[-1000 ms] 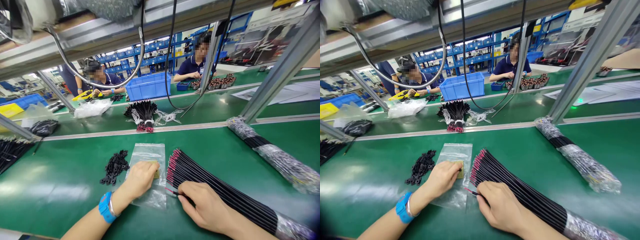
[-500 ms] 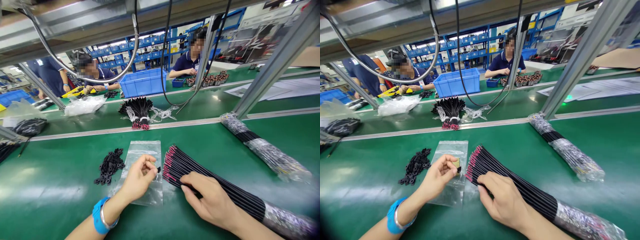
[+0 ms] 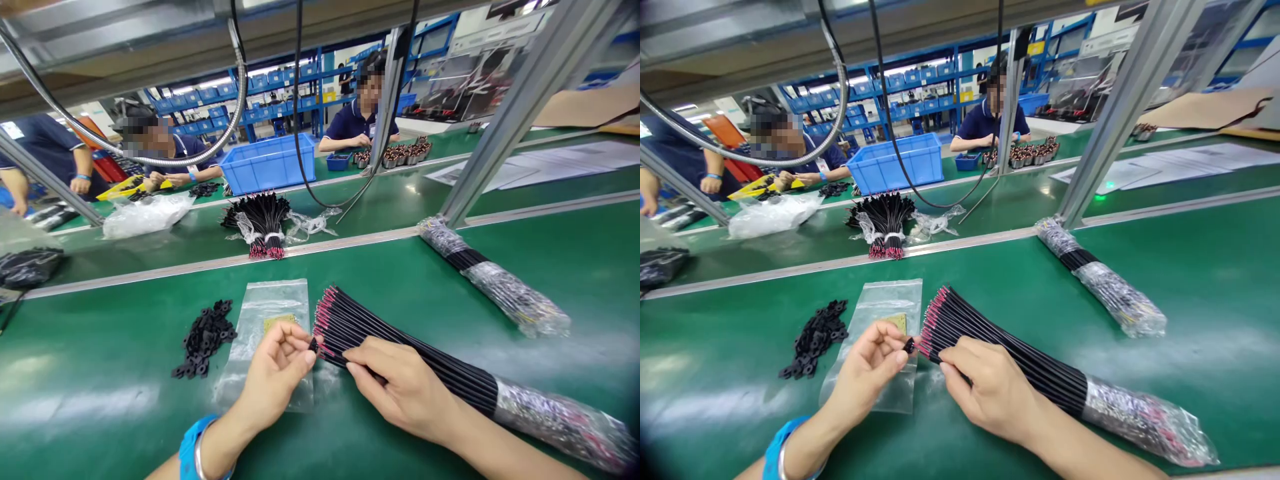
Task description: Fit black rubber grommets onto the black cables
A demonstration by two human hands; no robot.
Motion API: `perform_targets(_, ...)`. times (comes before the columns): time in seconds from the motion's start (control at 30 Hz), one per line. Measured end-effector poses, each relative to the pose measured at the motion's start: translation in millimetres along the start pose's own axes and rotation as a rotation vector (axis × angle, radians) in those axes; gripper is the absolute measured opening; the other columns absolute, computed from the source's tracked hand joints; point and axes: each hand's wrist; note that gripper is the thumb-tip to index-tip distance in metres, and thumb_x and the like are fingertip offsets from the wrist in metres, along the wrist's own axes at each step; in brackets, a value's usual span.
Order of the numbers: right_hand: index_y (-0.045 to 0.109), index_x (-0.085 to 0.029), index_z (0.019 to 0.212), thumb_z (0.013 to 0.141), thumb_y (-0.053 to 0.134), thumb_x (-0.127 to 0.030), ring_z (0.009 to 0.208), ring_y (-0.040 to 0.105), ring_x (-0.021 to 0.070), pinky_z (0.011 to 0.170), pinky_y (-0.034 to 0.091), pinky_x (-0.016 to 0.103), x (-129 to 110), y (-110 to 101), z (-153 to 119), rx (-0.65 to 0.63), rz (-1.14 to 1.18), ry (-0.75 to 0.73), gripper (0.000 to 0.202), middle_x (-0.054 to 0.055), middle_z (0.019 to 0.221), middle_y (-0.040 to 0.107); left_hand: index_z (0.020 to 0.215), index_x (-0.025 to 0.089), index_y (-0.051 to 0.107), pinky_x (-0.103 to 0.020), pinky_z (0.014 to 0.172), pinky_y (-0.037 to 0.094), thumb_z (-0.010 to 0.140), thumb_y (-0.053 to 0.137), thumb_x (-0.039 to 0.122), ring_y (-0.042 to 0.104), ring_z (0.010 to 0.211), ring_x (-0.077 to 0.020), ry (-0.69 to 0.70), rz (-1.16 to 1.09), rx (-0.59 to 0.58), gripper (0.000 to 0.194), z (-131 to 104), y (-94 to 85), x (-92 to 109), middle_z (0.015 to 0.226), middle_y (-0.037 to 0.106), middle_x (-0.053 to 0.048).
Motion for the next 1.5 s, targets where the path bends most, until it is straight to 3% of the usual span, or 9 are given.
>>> perform_targets(0.33, 0.064, -0.015, 0.094, 0.090, 0.048, -0.016, 0.064, 0.053, 0.0140, 0.060, 0.042, 0.026, -3, -5, -1, -0.121, -0.025, 0.018, 0.017, 0.004, 0.072, 0.060, 0.101, 0.022, 0.056, -0.029, 0.084, 0.052, 0.067, 0.081, 0.016, 0.066, 0.099, -0.0204, -0.054, -0.048, -0.001, 0.042, -1, -3.4, -7, 0.099, 0.066, -0.003)
perform_targets(0.8, 0.065, -0.016, 0.090, 0.089, 0.045, -0.016, 0.059, 0.051, 0.0125, 0.056, 0.039, 0.025, -10, -14, 5, -0.146, 0.010, 0.033, 0.020, 0.002, 0.067, 0.059, 0.098, 0.023, 0.061, -0.025, 0.087, 0.053, 0.071, 0.078, 0.017, 0.068, 0.098, -0.0170, 0.039, -0.030, 0.010, 0.032, -7, -1.6, -13, 0.098, 0.072, -0.003)
perform_targets(0.93, 0.065, -0.015, 0.088, 0.088, 0.046, -0.016, 0.058, 0.051, 0.0125, 0.056, 0.038, 0.025, -9, -15, 6, -0.138, 0.031, 0.048, 0.019, 0.002, 0.066, 0.057, 0.098, 0.024, 0.065, -0.026, 0.085, 0.054, 0.075, 0.074, 0.016, 0.068, 0.097, -0.0182, 0.096, 0.158, -0.042, 0.026, -9, -6.1, -14, 0.099, 0.071, -0.003)
perform_targets(1.1, 0.062, -0.015, 0.086, 0.087, 0.048, -0.016, 0.058, 0.050, 0.0126, 0.055, 0.039, 0.025, -8, -12, 3, -0.082, 0.012, 0.020, 0.014, 0.002, 0.067, 0.057, 0.096, 0.027, 0.069, -0.027, 0.078, 0.056, 0.074, 0.073, 0.013, 0.068, 0.087, -0.0182, 0.277, 0.524, -0.135, 0.027, -15, -6.8, -17, 0.092, 0.070, -0.003)
perform_targets(1.23, 0.060, -0.016, 0.088, 0.086, 0.047, -0.014, 0.059, 0.053, 0.0130, 0.055, 0.040, 0.025, -9, -9, 0, -0.116, 0.026, -0.070, 0.013, 0.003, 0.069, 0.061, 0.102, 0.027, 0.065, -0.029, 0.077, 0.057, 0.070, 0.077, 0.015, 0.068, 0.090, -0.0199, 0.187, 0.424, -0.112, 0.036, -17, 2.1, -20, 0.102, 0.063, -0.004)
perform_targets(1.33, 0.058, -0.016, 0.089, 0.085, 0.049, -0.014, 0.059, 0.051, 0.0136, 0.054, 0.040, 0.026, -10, -9, 0, -0.052, 0.008, -0.092, 0.010, 0.003, 0.069, 0.060, 0.089, 0.024, 0.069, -0.026, 0.069, 0.057, 0.065, 0.081, 0.019, 0.068, 0.081, -0.0178, 0.102, 0.375, -0.072, 0.027, -14, 6.6, -19, 0.093, 0.063, -0.003)
perform_targets(1.5, 0.055, -0.016, 0.082, 0.088, 0.044, -0.012, 0.059, 0.048, 0.0139, 0.054, 0.039, 0.027, -9, -7, -4, -0.105, -0.024, -0.081, 0.013, 0.003, 0.066, 0.057, 0.079, 0.023, 0.074, -0.025, 0.060, 0.051, 0.067, 0.080, 0.023, 0.063, 0.062, -0.0161, 0.261, 0.641, -0.108, 0.013, -12, 5.2, -14, 0.068, 0.070, -0.003)
Point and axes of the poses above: each hand's wrist, its own z-axis towards the middle knuckle, its own y-axis out of the palm, x = y × z
